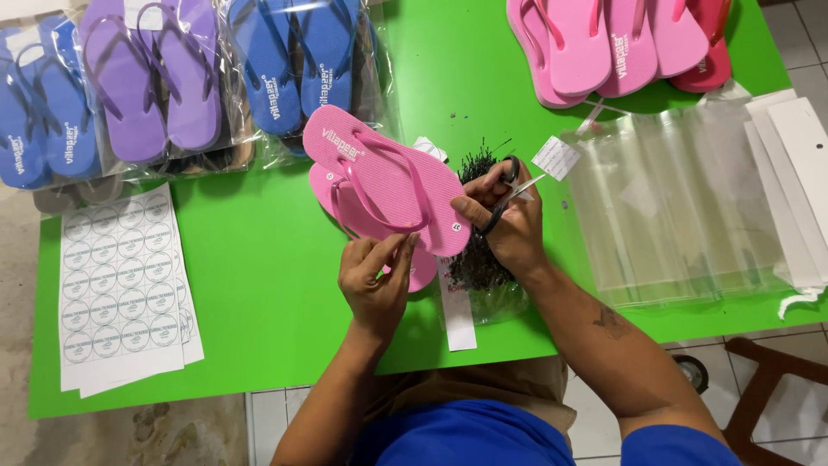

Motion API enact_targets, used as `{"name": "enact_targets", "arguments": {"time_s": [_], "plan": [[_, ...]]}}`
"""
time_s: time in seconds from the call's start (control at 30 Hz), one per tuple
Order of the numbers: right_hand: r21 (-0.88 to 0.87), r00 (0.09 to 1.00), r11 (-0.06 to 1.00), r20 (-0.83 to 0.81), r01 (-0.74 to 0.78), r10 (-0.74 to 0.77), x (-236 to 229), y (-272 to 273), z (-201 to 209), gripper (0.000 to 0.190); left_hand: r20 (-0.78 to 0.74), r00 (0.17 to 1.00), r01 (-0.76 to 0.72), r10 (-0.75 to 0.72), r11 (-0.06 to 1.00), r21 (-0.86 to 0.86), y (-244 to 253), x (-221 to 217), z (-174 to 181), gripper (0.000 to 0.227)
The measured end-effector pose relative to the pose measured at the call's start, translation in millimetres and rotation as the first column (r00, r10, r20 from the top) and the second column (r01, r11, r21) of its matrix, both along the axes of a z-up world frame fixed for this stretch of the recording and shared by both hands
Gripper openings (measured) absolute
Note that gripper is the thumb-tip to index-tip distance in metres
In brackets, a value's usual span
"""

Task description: The person trims the plastic tags from a pair of pink flip-flops using scissors, then inserts the flip-flops into a clear plastic bag with a white cardboard header. The person adjusts the flip-flops inside the bag and secures the header.

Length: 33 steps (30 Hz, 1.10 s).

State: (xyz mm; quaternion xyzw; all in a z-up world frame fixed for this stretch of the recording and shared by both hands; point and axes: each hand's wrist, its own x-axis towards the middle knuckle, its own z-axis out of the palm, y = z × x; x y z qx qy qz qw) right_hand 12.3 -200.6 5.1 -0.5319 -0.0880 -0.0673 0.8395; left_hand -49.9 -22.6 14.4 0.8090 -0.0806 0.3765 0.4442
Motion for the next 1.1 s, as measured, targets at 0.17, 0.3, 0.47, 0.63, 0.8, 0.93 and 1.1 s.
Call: {"name": "enact_targets", "arguments": {"time_s": [0.17,0.3,0.47,0.63,0.8,0.93,1.1], "plan": [[-0.021,0.999,1.000,-0.032,-0.015,0.014,-2.1,2.2,0.4,0.044,-0.132,0.991,0.006,-0.011,0.999,-0.036,-3.7,1.2,-6.1,0.009],[-0.042,0.999,0.999,-0.044,-0.015,0.013,-4.7,2.1,1.3,0.045,-0.173,0.984,0.011,-0.039,0.987,-0.158,-10.7,4.3,-11.2,0.007],[-0.020,1.000,1.000,-0.029,-0.010,0.009,-7.1,5.1,5.6,0.045,-0.161,0.987,0.000,-0.024,0.988,-0.153,-13.3,5.0,-10.9,0.005],[0.005,1.000,1.000,-0.025,-0.014,0.014,-8.0,4.0,5.4,0.044,-0.139,0.990,-0.037,0.031,0.998,-0.044,-9.8,4.9,-29.4,0.012],[-0.034,0.999,0.999,-0.028,-0.020,0.019,-8.2,2.6,7.1,0.045,-0.135,0.987,-0.071,0.090,0.988,0.137,-19.1,7.3,-38.5,0.019],[-0.050,1.000,0.999,-0.002,0.012,-0.012,-5.1,2.2,-0.7,0.045,-0.192,0.981,-0.014,0.026,0.998,0.062,-25.8,-0.6,-30.7,0.022],[0.011,0.997,0.997,0.003,0.075,-0.075,2.7,-5.4,-7.0,0.042,-0.242,0.936,0.276,-0.257,0.960,0.044,-23.0,-32.9,-1.4,0.024]]}}
